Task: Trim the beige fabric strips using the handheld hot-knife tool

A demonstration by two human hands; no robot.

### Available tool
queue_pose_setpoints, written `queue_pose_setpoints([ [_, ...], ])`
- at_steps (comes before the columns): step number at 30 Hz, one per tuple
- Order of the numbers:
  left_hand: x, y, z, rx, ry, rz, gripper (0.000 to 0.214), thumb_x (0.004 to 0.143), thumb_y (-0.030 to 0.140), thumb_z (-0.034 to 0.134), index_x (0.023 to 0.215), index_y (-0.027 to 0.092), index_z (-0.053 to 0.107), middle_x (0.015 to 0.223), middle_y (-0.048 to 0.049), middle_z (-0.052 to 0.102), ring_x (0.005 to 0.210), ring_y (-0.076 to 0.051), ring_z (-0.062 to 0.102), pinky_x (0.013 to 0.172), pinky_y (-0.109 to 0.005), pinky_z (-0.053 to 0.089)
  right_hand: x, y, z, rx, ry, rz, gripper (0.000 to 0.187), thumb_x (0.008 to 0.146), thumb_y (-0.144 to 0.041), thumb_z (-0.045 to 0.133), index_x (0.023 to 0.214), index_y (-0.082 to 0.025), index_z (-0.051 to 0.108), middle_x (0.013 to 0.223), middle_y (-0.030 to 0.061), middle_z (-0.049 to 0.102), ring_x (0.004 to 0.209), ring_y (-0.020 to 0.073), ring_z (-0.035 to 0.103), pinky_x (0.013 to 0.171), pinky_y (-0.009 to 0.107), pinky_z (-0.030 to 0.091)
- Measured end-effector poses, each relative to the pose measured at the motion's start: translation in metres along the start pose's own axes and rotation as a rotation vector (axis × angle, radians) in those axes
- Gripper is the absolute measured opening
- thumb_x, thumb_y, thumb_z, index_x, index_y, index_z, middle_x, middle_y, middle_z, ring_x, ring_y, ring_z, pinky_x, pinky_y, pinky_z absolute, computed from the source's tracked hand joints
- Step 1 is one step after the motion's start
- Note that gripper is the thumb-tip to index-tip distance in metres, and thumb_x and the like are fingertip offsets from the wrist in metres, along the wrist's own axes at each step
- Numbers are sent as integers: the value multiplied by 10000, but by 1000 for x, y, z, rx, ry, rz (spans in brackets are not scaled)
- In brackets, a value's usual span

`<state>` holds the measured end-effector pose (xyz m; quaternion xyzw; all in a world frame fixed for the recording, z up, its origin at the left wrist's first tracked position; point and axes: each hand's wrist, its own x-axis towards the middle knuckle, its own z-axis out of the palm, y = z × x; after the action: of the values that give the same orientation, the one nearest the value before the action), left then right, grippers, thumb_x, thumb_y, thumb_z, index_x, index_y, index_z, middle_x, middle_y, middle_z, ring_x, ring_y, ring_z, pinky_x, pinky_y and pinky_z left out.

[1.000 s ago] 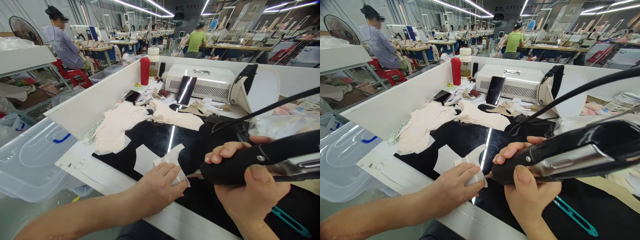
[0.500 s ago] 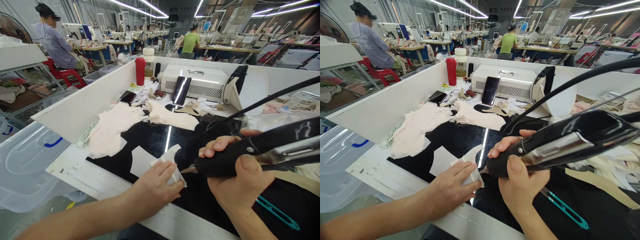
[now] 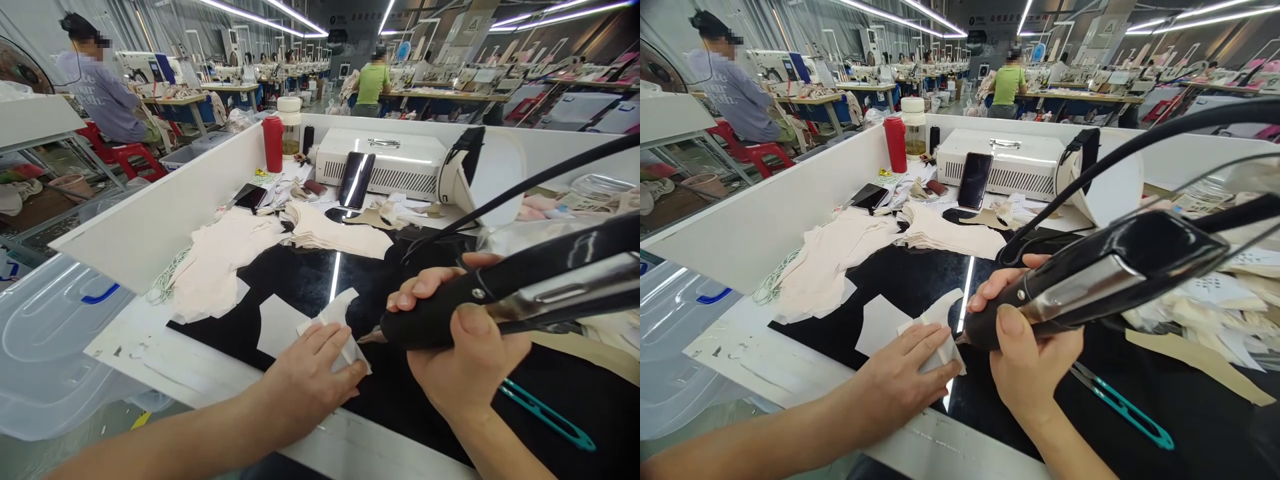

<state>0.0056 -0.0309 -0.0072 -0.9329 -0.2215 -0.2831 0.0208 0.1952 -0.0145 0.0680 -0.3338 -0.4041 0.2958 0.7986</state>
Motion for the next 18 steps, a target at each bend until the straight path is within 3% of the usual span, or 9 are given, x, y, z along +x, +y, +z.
queue_pose_setpoints([
  [5,-1,0,1,12,7,8,223,1145,281,773,1342,179,746,1448,-238,804,1343,-375,831,1132,-574,728,-2,3,1,-58,-12,-24,507,859,-535,1011,1190,-310,701,800,-65,686,594,191,677,595,358,626],
  [11,-1,-1,1,24,9,-2,196,1176,288,726,1338,178,741,1439,-238,811,1331,-368,838,1116,-573,739,-4,3,2,-87,-30,-42,458,924,-513,987,1211,-305,697,822,-50,716,610,205,696,610,373,619],
  [15,-6,13,1,81,21,-9,212,1186,279,705,1356,156,731,1416,-244,824,1334,-357,838,1120,-509,738,-8,-5,-1,-86,-57,-12,469,916,-518,1009,1202,-303,706,838,-44,733,632,204,697,625,373,621],
  [18,-13,30,-2,111,18,-25,329,1220,365,641,1437,128,709,1454,-270,805,1381,-376,816,1090,-473,740,-16,-15,-6,-66,-93,36,456,922,-492,1017,1212,-308,717,847,-45,737,660,198,719,640,352,648],
])
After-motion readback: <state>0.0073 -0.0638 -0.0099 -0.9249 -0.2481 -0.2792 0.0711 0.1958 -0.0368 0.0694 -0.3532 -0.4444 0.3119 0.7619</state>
